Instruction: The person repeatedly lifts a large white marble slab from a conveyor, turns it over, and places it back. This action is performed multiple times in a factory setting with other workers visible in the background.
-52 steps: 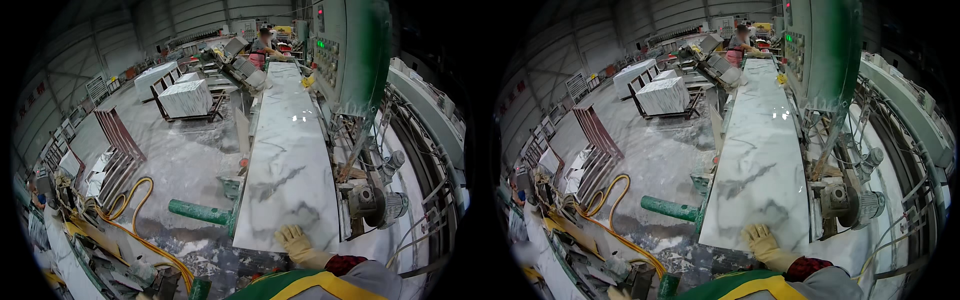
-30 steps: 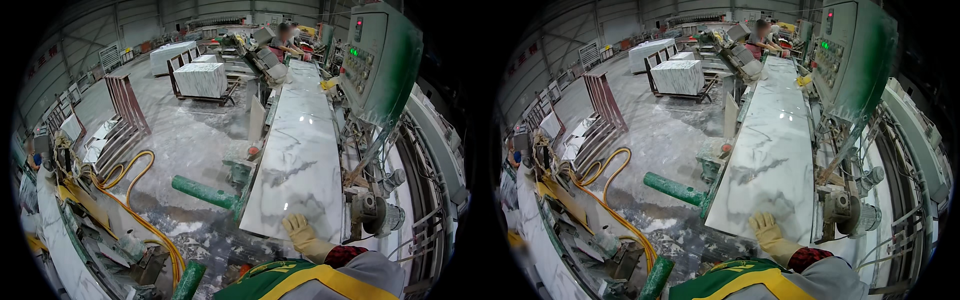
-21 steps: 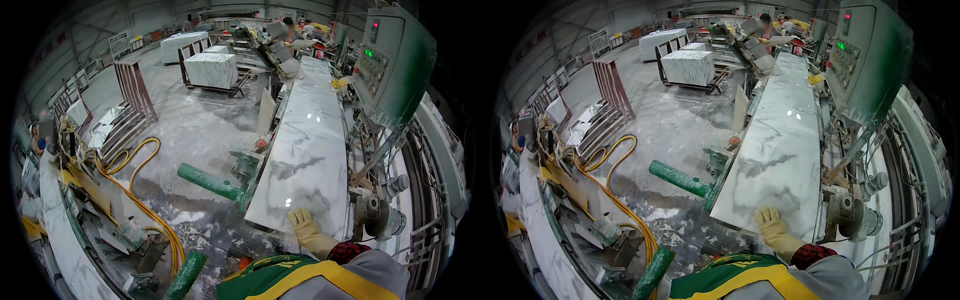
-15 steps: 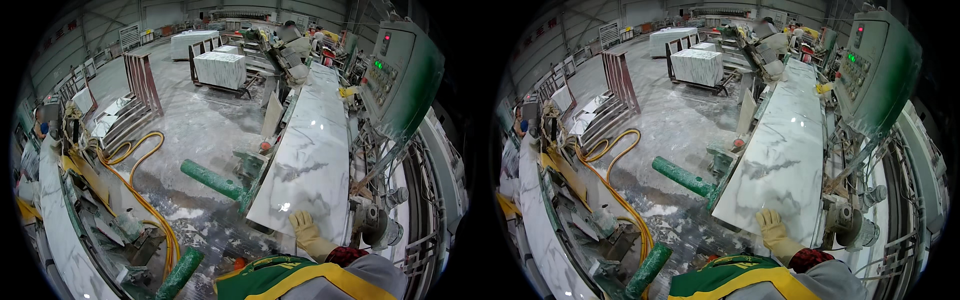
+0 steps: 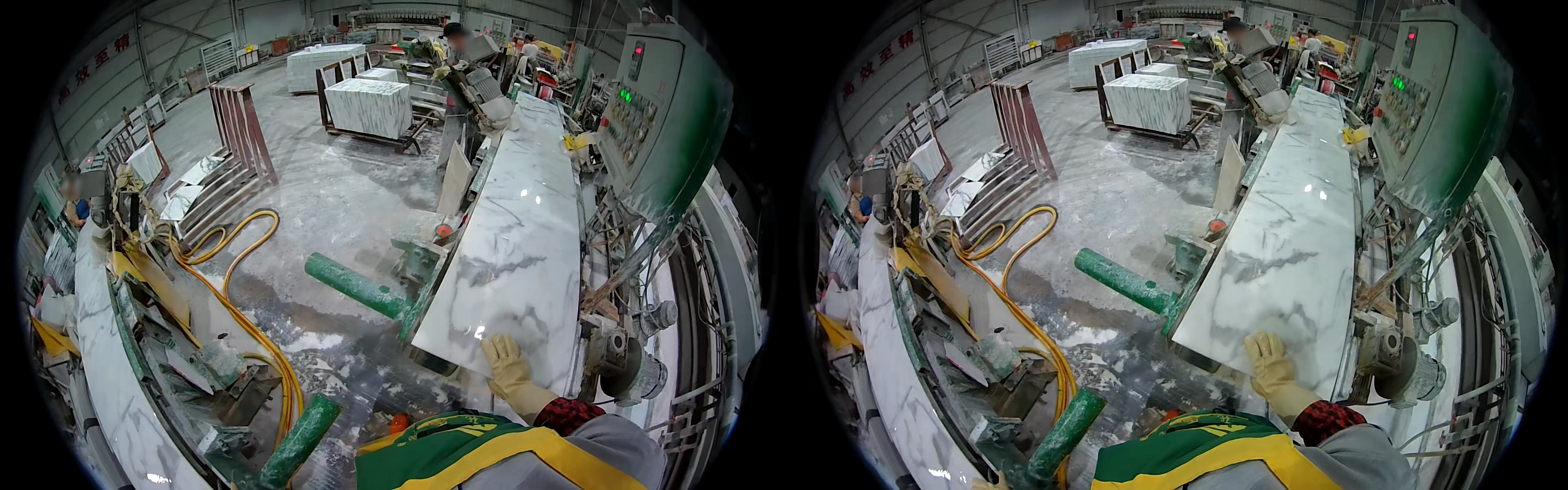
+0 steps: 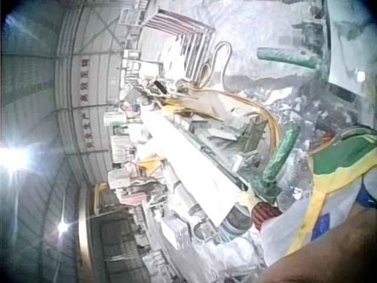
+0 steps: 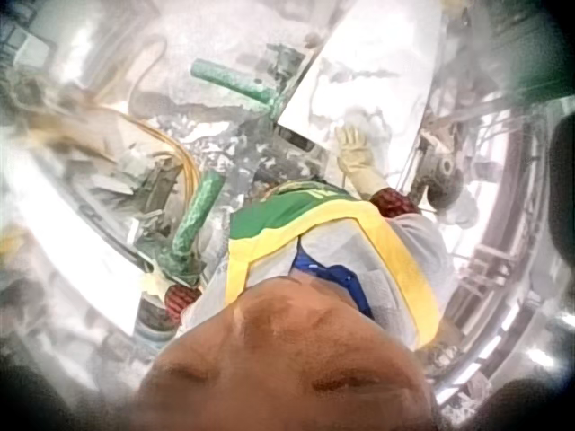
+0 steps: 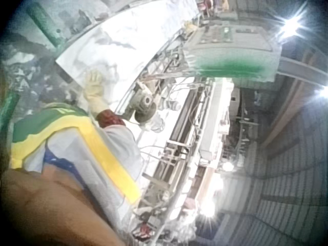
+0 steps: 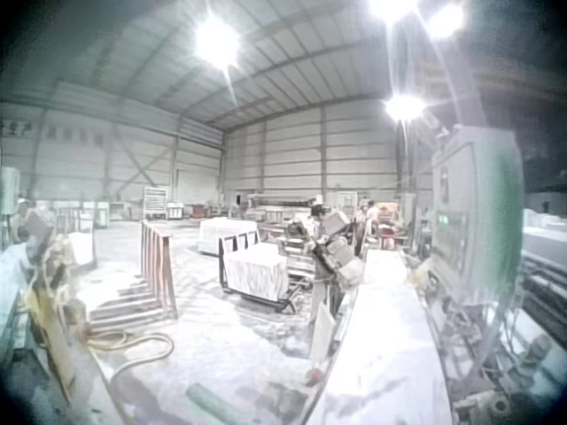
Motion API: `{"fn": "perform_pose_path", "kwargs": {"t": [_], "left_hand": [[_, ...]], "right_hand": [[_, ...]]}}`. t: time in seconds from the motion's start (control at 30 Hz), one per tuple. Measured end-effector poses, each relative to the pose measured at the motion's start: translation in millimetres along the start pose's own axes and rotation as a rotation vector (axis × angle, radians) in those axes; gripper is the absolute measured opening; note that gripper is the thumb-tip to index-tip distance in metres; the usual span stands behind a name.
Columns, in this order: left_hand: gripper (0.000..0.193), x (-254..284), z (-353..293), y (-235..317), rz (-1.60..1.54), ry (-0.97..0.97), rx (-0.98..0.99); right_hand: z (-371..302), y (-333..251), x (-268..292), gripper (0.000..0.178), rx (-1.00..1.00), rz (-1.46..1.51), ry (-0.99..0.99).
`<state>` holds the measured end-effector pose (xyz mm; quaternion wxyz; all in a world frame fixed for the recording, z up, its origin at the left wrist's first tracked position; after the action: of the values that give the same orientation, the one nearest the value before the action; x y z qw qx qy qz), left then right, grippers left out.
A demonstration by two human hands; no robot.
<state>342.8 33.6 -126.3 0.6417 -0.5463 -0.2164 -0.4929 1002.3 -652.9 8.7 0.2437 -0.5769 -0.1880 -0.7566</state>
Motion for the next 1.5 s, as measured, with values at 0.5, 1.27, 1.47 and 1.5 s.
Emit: {"fn": "perform_pose_path", "kwargs": {"t": [0.5,1.27,1.47,1.5], "left_hand": [[0.105,73.5,-14.7,7.5,0.142,0.412,-0.091],[0.128,40.5,-23.5,-6.0,-0.278,-0.277,-0.019],[0.128,55.0,-10.9,-17.0,-0.154,-0.279,-0.02],[0.125,52.0,-8.9,-17.1,-0.142,-0.319,-0.021]], "right_hand": [[0.2,13.1,-7.4,0.099,-0.097,0.058,-0.075],[-5.2,17.6,-5.4,0.094,-0.16,0.062,-0.044],[-14.8,17.9,-8.4,0.089,-0.163,0.092,0.02],[-16.0,17.7,-6.7,0.088,-0.166,0.099,0.024]]}}
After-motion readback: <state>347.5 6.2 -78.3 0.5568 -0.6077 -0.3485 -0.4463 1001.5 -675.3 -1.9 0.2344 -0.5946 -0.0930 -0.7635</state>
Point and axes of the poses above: each hand's wrist, its own z-axis towards the middle knuckle, its own x-axis out of the back of the hand, y = z × x, the point moved 10 cm from there along z, towards the middle knuckle, and after that the axes turned 3 degrees about y, right-handed, at the moved point
